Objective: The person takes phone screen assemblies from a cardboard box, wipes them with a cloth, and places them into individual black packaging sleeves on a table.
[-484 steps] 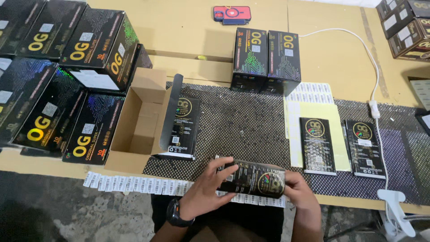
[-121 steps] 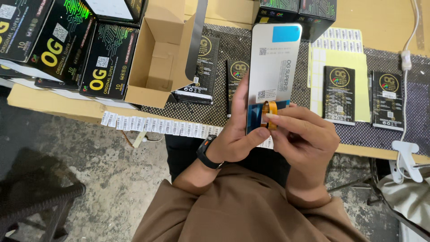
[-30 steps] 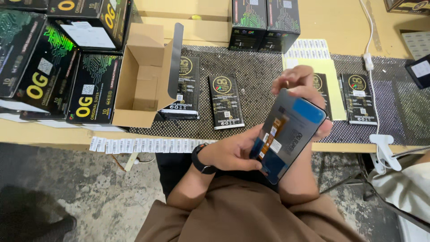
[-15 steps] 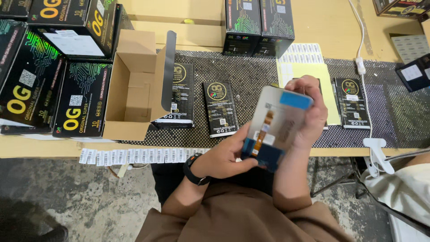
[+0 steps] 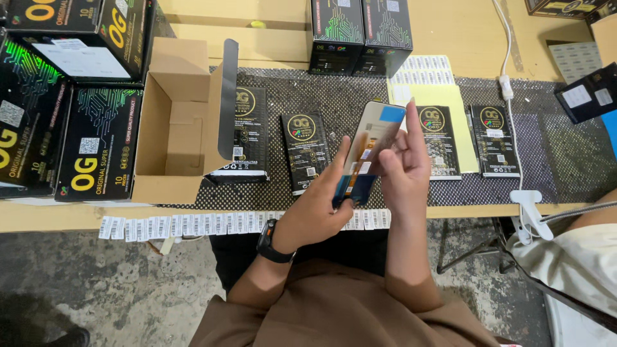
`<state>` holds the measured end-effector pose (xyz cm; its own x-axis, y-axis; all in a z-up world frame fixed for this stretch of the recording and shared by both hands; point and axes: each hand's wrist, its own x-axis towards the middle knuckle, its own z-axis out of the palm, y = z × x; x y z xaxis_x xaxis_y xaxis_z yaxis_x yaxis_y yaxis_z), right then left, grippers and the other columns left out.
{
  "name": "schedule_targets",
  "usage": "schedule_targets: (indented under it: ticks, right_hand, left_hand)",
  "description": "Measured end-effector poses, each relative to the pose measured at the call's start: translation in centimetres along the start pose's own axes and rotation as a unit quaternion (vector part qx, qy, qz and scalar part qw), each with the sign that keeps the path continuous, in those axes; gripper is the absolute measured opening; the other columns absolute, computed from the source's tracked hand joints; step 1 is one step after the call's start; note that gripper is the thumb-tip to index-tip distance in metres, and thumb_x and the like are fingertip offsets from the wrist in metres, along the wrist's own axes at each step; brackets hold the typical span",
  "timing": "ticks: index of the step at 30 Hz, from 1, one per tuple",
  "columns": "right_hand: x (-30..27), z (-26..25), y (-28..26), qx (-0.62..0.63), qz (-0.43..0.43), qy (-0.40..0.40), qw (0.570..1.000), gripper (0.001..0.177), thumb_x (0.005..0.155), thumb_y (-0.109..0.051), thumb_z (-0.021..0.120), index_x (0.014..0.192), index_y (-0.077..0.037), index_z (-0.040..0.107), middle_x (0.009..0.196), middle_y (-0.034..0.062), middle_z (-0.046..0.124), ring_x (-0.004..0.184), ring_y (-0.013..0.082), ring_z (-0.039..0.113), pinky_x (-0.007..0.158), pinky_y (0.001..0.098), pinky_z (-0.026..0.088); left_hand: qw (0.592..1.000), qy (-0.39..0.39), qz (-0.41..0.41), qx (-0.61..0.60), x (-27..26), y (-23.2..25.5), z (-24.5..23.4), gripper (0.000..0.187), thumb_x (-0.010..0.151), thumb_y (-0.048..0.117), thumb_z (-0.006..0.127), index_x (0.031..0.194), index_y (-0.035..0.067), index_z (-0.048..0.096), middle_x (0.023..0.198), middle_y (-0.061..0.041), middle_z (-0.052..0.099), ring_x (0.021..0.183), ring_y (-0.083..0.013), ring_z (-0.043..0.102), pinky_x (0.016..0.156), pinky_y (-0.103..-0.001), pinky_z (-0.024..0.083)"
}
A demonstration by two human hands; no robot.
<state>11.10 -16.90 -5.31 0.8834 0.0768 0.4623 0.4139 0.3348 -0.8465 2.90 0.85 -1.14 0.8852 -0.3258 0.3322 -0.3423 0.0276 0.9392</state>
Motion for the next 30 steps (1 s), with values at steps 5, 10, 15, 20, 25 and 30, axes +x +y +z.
schedule_targets:
  ticks: [5,10,15,20,25,30]
  right_hand:
    - [0.0,1.2,-0.8,0.046,0.032,0.033,0.998,0.087,0.093,0.006,0.066,0.166,-0.008,0.021,0.119,0.0147,0.063,0.094,0.0157,0.070,0.074,0.0221,0.058]
    - [0.9,-0.8,0.2,0.248,0.093,0.039,0.963,0.083,0.097,-0.003,0.066,0.166,-0.009,0.022,0.106,0.0125,0.063,0.077,0.0187,0.068,0.064,0.0226,0.058]
    - [0.6,-1.5,1.2,0.426,0.216,-0.025,0.878,0.076,0.101,-0.019,0.065,0.165,-0.018,0.024,0.109,0.0011,0.049,0.083,0.0079,0.049,0.067,0.0193,0.042]
    - [0.4,0.1,0.2,0.458,0.238,-0.052,0.855,0.074,0.102,-0.018,0.064,0.164,-0.014,0.023,0.106,0.0014,0.046,0.080,0.0075,0.048,0.065,0.0184,0.042]
    - [-0.4,1.7,-1.0,0.428,0.242,-0.071,0.868,0.086,0.095,-0.017,0.074,0.164,-0.008,0.023,0.101,0.0030,0.049,0.073,0.0072,0.049,0.059,0.0170,0.040]
    - [-1.2,1.7,-0.9,0.358,0.288,-0.067,0.885,0.098,0.089,-0.033,0.080,0.164,-0.010,0.021,0.096,-0.0023,0.045,0.068,0.0014,0.045,0.053,0.0143,0.035]
  left_hand:
    - [0.995,0.019,0.057,0.078,0.0,-0.2,0.9,0.095,0.088,0.002,0.056,0.166,0.006,0.003,0.157,-0.033,0.035,0.139,-0.0521,0.043,0.110,-0.058,0.040]
    - [0.983,-0.015,0.127,0.135,-0.1,-4.0,2.0,0.100,0.093,0.021,0.072,0.168,0.011,0.006,0.149,-0.027,0.044,0.124,-0.0473,0.059,0.101,-0.054,0.049]
    - [0.946,0.049,0.260,0.187,0.3,-2.6,1.9,0.044,0.102,0.012,0.066,0.145,0.017,0.060,0.114,-0.012,0.059,0.094,-0.0323,0.068,0.084,-0.040,0.061]
    - [0.936,0.051,0.307,0.164,0.1,-1.7,1.8,0.025,0.102,0.015,0.066,0.126,0.019,0.072,0.102,-0.006,0.060,0.082,-0.0247,0.067,0.076,-0.036,0.060]
    - [0.926,0.053,0.349,0.138,-0.3,-1.3,2.3,0.015,0.098,0.019,0.072,0.111,0.023,0.078,0.091,-0.001,0.059,0.071,-0.0184,0.063,0.066,-0.033,0.059]
    - [0.935,0.070,0.321,0.132,-0.1,0.6,3.0,0.006,0.095,0.024,0.074,0.096,0.027,0.079,0.082,0.002,0.057,0.062,-0.0203,0.058,0.056,-0.035,0.050]
